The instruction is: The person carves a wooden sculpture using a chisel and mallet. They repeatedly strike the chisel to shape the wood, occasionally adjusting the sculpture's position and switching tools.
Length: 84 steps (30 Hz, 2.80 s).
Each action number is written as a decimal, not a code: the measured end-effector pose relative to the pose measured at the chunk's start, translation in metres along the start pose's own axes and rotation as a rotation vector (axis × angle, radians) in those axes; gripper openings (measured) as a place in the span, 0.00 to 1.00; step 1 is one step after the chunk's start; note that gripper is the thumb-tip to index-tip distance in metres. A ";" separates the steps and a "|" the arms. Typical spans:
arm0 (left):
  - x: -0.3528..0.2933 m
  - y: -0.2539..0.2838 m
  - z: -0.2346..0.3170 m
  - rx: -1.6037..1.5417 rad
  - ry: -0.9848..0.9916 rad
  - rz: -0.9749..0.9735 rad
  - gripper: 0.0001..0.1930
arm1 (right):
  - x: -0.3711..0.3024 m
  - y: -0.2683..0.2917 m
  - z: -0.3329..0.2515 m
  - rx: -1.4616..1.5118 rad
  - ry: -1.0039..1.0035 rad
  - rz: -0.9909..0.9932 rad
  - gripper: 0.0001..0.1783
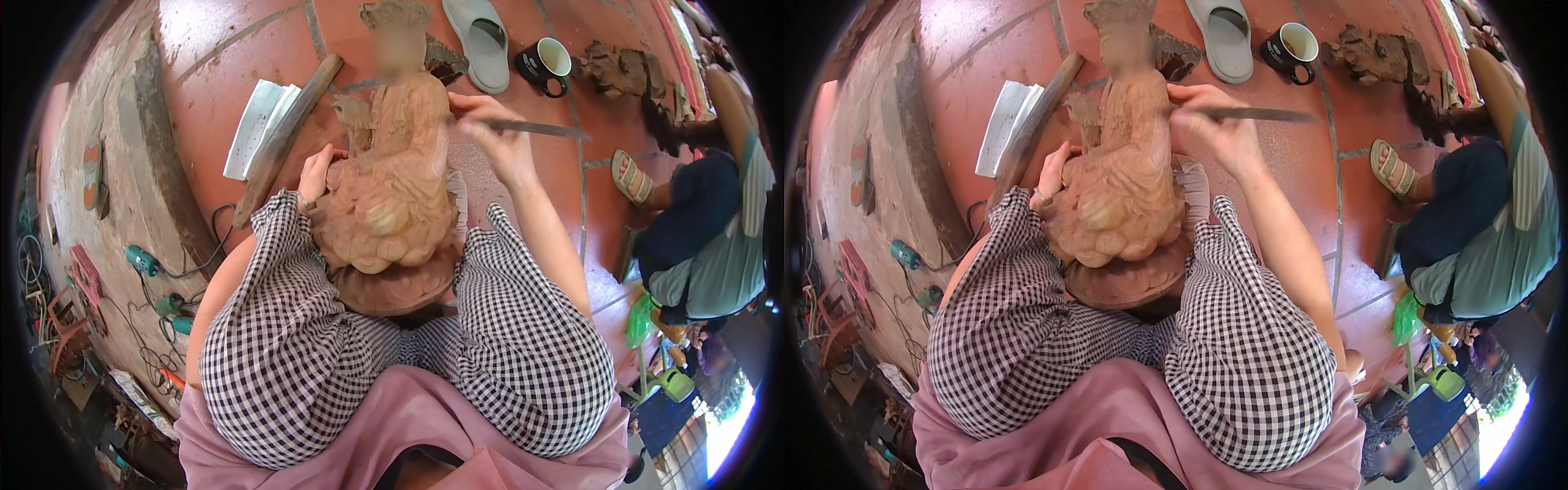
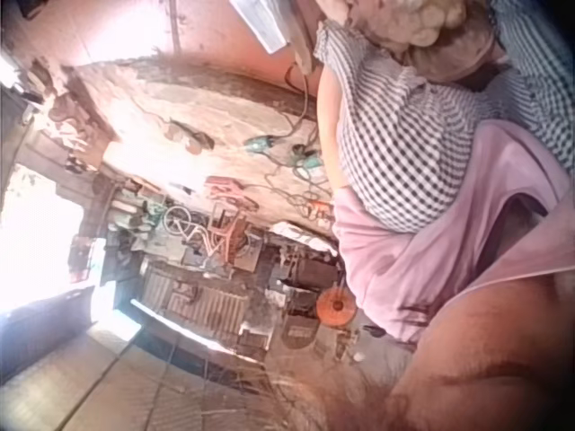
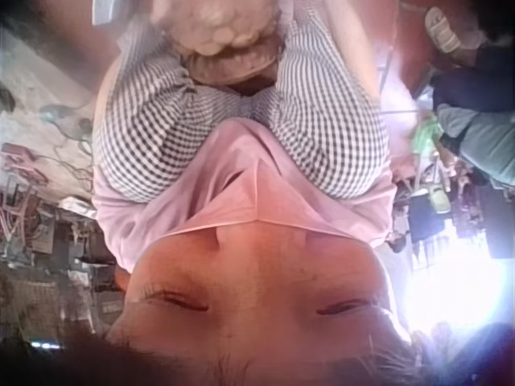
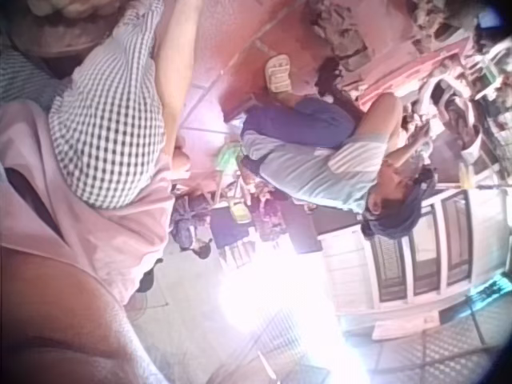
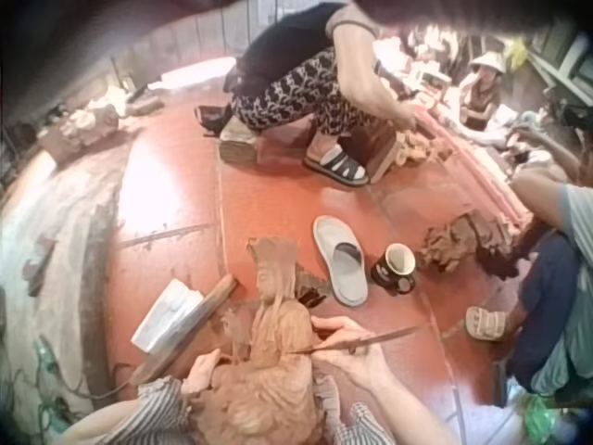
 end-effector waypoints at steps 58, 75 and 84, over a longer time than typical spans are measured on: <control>-0.009 -0.006 0.013 0.028 0.019 0.025 0.24 | -0.006 -0.008 -0.004 0.194 0.004 -0.238 0.07; -0.003 0.003 0.008 -0.032 -0.003 -0.023 0.26 | 0.002 -0.006 0.022 0.569 -0.018 -0.101 0.04; -0.006 0.003 0.004 0.001 -0.031 -0.007 0.26 | 0.002 -0.005 0.002 0.202 0.025 -0.094 0.08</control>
Point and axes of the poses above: each hand's wrist, its own x-axis towards the middle knuckle, its own y-axis out of the back of the hand, z = x × y, the point moved 1 cm from there along x, towards the middle knuckle, and after that the axes turned 12 degrees about x, right-handed, at the moved point
